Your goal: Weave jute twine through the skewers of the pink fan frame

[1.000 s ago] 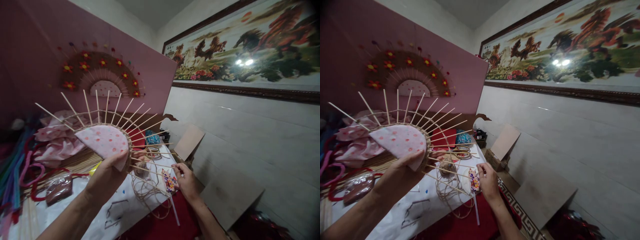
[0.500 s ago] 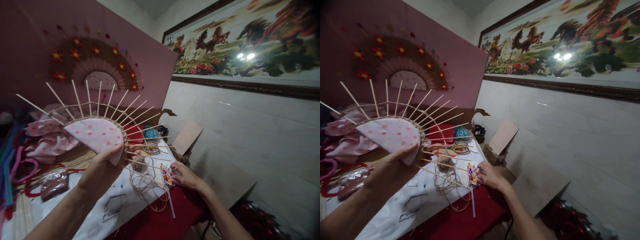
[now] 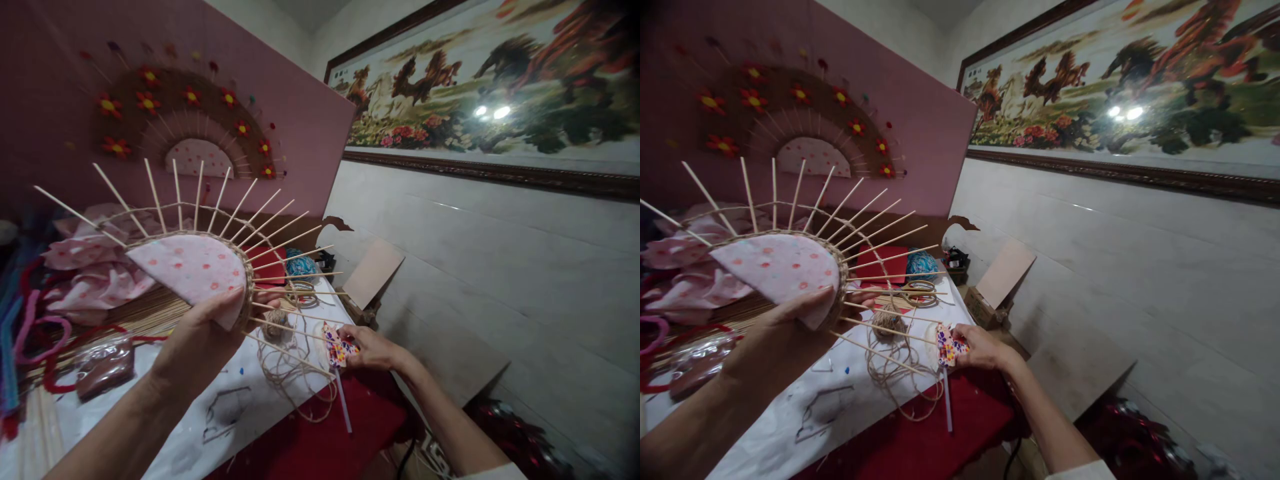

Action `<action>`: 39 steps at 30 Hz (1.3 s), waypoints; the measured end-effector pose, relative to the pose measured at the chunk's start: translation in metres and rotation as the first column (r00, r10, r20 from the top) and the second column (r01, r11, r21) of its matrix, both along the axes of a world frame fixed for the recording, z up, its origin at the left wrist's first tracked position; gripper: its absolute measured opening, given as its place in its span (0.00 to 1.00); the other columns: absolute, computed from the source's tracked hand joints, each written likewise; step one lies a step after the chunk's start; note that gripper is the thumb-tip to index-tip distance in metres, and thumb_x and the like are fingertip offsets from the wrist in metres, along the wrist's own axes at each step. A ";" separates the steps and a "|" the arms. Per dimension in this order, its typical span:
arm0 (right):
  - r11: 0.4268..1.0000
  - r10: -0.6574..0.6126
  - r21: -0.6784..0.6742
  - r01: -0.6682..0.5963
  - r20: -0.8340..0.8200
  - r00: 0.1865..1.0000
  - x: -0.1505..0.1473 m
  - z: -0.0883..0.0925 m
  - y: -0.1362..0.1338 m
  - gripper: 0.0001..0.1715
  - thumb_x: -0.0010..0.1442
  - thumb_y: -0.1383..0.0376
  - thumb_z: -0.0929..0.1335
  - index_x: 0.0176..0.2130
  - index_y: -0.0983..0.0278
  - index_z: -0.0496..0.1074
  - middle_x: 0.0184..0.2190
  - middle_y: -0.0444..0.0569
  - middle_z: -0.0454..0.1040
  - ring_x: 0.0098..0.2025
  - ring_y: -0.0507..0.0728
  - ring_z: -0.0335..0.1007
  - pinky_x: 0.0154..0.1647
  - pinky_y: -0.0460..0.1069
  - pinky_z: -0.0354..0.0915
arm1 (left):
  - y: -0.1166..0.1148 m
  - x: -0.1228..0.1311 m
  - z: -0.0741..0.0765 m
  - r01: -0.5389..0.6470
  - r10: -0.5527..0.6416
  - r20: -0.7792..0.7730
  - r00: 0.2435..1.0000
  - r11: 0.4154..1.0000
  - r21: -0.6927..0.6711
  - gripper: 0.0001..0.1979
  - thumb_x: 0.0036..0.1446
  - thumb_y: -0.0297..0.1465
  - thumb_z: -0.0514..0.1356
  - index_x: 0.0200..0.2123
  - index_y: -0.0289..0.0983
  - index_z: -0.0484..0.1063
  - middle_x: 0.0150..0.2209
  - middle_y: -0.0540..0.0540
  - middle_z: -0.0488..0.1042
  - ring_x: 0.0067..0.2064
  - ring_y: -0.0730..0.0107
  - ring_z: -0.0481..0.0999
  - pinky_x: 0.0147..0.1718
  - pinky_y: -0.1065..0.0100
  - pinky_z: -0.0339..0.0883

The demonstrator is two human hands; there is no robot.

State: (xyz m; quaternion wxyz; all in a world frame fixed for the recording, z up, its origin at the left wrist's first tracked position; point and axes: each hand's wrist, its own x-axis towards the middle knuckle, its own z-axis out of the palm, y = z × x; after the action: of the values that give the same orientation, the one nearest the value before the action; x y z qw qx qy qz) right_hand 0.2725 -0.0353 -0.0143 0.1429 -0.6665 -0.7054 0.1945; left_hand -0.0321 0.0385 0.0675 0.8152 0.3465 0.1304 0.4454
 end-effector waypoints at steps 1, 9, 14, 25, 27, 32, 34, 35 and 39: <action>1.000 -0.011 -0.013 0.011 0.003 1.000 0.001 0.002 0.000 0.18 0.40 0.67 0.70 0.35 0.63 0.68 0.31 0.43 0.69 0.32 0.54 0.62 0.34 0.46 0.59 | 0.000 0.000 0.000 0.006 -0.006 0.006 1.000 1.000 0.006 0.11 0.55 0.25 0.54 0.36 0.31 0.76 0.36 0.43 0.79 0.41 0.60 0.75 0.44 0.61 0.67; 0.994 -0.011 -0.112 -0.001 -0.111 0.994 0.002 0.019 0.010 0.15 0.38 0.67 0.70 0.31 0.64 0.69 0.25 0.38 0.66 0.26 0.49 0.56 0.27 0.43 0.55 | -0.004 0.001 0.003 0.021 -0.020 0.024 1.000 1.000 -0.017 0.12 0.56 0.23 0.52 0.33 0.31 0.76 0.32 0.44 0.79 0.36 0.65 0.76 0.41 0.66 0.68; 0.979 -0.043 -0.205 -0.019 -0.294 0.955 -0.006 0.027 0.010 0.21 0.37 0.70 0.70 0.36 0.65 0.71 0.23 0.36 0.69 0.22 0.47 0.58 0.22 0.41 0.56 | -0.005 0.002 0.004 0.022 -0.020 0.047 0.999 0.999 -0.036 0.11 0.55 0.23 0.53 0.34 0.31 0.76 0.33 0.45 0.80 0.37 0.66 0.75 0.44 0.63 0.67; 0.981 -0.173 -0.181 0.066 -0.682 0.711 0.006 0.019 -0.007 0.25 0.46 0.56 0.71 0.41 0.65 0.64 0.33 0.50 0.74 0.26 0.52 0.70 0.21 0.44 0.63 | 0.001 -0.002 0.000 -0.030 0.030 -0.004 1.000 0.999 0.034 0.12 0.55 0.24 0.52 0.34 0.30 0.76 0.33 0.41 0.79 0.35 0.64 0.75 0.34 0.66 0.69; 0.986 -0.169 -0.134 0.104 -0.737 0.654 0.005 0.017 -0.018 0.28 0.48 0.53 0.71 0.43 0.65 0.63 0.33 0.51 0.73 0.26 0.52 0.70 0.22 0.44 0.63 | 0.004 -0.001 -0.003 -0.023 0.024 -0.020 1.000 0.998 0.056 0.12 0.55 0.25 0.52 0.34 0.30 0.76 0.35 0.40 0.79 0.38 0.62 0.75 0.36 0.66 0.68; 0.930 -0.076 0.062 0.362 -0.932 0.355 -0.014 0.025 -0.045 0.20 0.54 0.54 0.69 0.41 0.64 0.66 0.24 0.42 0.64 0.20 0.46 0.58 0.17 0.41 0.57 | 0.007 -0.001 -0.008 0.006 -0.004 -0.021 1.000 0.996 0.084 0.14 0.55 0.27 0.52 0.37 0.29 0.77 0.39 0.39 0.78 0.44 0.59 0.74 0.45 0.63 0.65; 0.881 0.009 0.142 0.452 -0.958 0.285 -0.030 0.034 -0.054 0.19 0.54 0.54 0.68 0.42 0.62 0.66 0.20 0.38 0.59 0.17 0.45 0.52 0.13 0.39 0.52 | 0.007 0.000 -0.010 0.001 0.001 -0.030 1.000 0.998 0.067 0.14 0.55 0.27 0.53 0.37 0.31 0.77 0.38 0.41 0.79 0.44 0.60 0.74 0.45 0.64 0.65; 0.852 0.048 0.173 0.493 -0.966 0.256 -0.039 0.039 -0.058 0.19 0.53 0.55 0.69 0.42 0.63 0.67 0.19 0.37 0.57 0.16 0.45 0.50 0.11 0.39 0.50 | 0.007 0.000 -0.010 0.001 0.001 -0.031 1.000 0.998 0.063 0.13 0.54 0.27 0.53 0.36 0.31 0.78 0.38 0.41 0.79 0.44 0.61 0.74 0.44 0.65 0.65; 0.877 0.001 0.166 0.450 -0.939 0.345 -0.078 0.056 -0.072 0.23 0.54 0.47 0.66 0.32 0.65 0.69 0.16 0.38 0.59 0.12 0.45 0.52 0.09 0.41 0.51 | 0.006 0.001 -0.013 0.020 -0.017 -0.049 0.999 0.998 0.060 0.14 0.54 0.27 0.53 0.37 0.31 0.78 0.38 0.41 0.79 0.45 0.60 0.73 0.45 0.64 0.65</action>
State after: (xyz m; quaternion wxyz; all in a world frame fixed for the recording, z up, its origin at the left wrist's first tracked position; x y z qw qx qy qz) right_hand 0.1946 -0.1076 0.0420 0.6679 -0.4922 -0.4264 0.3604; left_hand -0.0312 0.0443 0.0542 0.8049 0.3829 0.1336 0.4332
